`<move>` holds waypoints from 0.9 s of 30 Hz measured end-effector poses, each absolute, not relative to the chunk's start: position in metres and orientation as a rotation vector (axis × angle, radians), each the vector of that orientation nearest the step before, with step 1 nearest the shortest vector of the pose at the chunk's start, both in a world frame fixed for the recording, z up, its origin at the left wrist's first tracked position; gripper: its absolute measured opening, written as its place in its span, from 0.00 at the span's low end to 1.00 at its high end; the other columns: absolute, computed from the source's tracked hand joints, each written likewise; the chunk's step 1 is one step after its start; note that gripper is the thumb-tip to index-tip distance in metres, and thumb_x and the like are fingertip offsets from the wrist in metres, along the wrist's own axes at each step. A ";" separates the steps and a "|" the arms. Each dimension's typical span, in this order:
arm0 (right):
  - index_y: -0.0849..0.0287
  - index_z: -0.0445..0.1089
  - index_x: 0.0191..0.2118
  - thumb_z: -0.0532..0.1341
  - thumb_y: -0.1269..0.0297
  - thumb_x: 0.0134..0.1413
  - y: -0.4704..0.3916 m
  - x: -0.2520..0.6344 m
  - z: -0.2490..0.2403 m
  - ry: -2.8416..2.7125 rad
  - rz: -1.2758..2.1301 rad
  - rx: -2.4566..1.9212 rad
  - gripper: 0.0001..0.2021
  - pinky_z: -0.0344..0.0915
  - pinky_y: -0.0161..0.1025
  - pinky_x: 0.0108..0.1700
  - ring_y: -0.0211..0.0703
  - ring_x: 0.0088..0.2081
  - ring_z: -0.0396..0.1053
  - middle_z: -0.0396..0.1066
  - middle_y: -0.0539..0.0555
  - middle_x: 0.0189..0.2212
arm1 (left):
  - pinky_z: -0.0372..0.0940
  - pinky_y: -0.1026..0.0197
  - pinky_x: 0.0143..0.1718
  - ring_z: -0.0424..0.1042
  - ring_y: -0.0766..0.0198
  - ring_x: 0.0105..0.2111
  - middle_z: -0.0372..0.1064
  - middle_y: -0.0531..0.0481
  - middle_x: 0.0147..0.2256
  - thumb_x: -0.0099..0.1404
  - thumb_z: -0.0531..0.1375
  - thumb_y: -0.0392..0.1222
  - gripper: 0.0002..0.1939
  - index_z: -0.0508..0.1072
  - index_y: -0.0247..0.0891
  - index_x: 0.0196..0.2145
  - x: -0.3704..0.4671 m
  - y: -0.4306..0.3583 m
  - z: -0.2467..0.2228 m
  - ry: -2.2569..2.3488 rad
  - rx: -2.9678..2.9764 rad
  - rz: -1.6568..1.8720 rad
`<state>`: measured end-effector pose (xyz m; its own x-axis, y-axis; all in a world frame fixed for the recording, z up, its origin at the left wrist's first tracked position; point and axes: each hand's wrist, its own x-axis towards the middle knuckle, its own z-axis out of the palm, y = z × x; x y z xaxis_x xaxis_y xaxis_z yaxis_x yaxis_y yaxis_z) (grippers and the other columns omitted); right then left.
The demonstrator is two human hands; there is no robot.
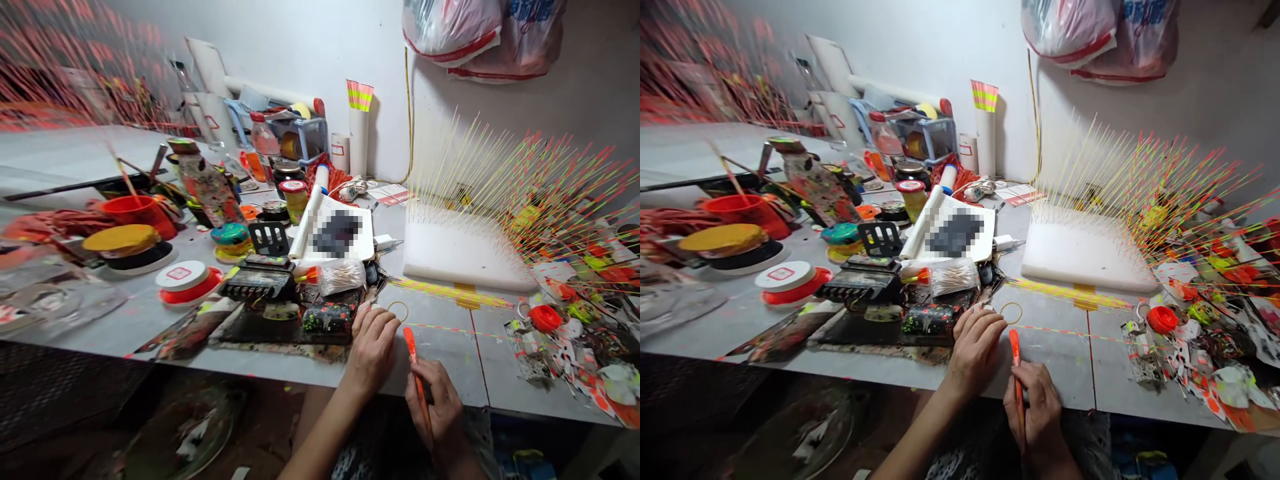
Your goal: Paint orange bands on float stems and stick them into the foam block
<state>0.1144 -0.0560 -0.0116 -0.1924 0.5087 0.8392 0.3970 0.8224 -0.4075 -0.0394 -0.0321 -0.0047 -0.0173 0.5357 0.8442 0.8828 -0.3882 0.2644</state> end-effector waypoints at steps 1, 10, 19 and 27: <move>0.59 0.69 0.50 0.58 0.80 0.62 -0.056 0.114 -0.012 -1.820 0.113 -0.694 0.14 0.75 0.34 0.43 0.38 0.39 0.76 0.76 0.55 0.37 | 0.54 0.53 0.62 0.72 0.62 0.45 0.77 0.50 0.38 0.70 0.52 0.30 0.11 0.72 0.39 0.42 -0.039 -0.032 -0.005 -1.481 -1.912 -1.372; 0.59 0.68 0.50 0.56 0.76 0.64 -0.053 0.112 -0.018 -1.845 0.105 -0.753 0.12 0.76 0.34 0.43 0.39 0.39 0.77 0.76 0.55 0.38 | 0.55 0.53 0.63 0.72 0.62 0.46 0.76 0.50 0.38 0.70 0.51 0.30 0.11 0.72 0.39 0.42 -0.039 -0.032 -0.006 -1.478 -1.879 -1.392; 0.58 0.69 0.49 0.56 0.74 0.65 -0.051 0.112 -0.022 -1.866 0.092 -0.790 0.10 0.75 0.33 0.41 0.39 0.38 0.77 0.76 0.55 0.37 | 0.56 0.52 0.62 0.71 0.62 0.47 0.76 0.49 0.39 0.70 0.51 0.29 0.12 0.72 0.39 0.42 -0.039 -0.033 -0.009 -1.496 -1.911 -1.386; 0.59 0.69 0.48 0.56 0.74 0.65 -0.053 0.114 -0.020 -1.847 0.086 -0.803 0.09 0.75 0.32 0.40 0.39 0.37 0.77 0.76 0.54 0.36 | 0.56 0.52 0.63 0.72 0.62 0.46 0.76 0.50 0.39 0.69 0.52 0.29 0.12 0.73 0.40 0.43 -0.040 -0.033 -0.009 -1.488 -1.898 -1.383</move>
<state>0.1140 -0.0530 -0.0202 -0.2034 0.5604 0.8028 0.4832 0.7706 -0.4156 -0.0401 -0.0325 -0.0091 -0.0334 0.5315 0.8464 0.8832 -0.3807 0.2739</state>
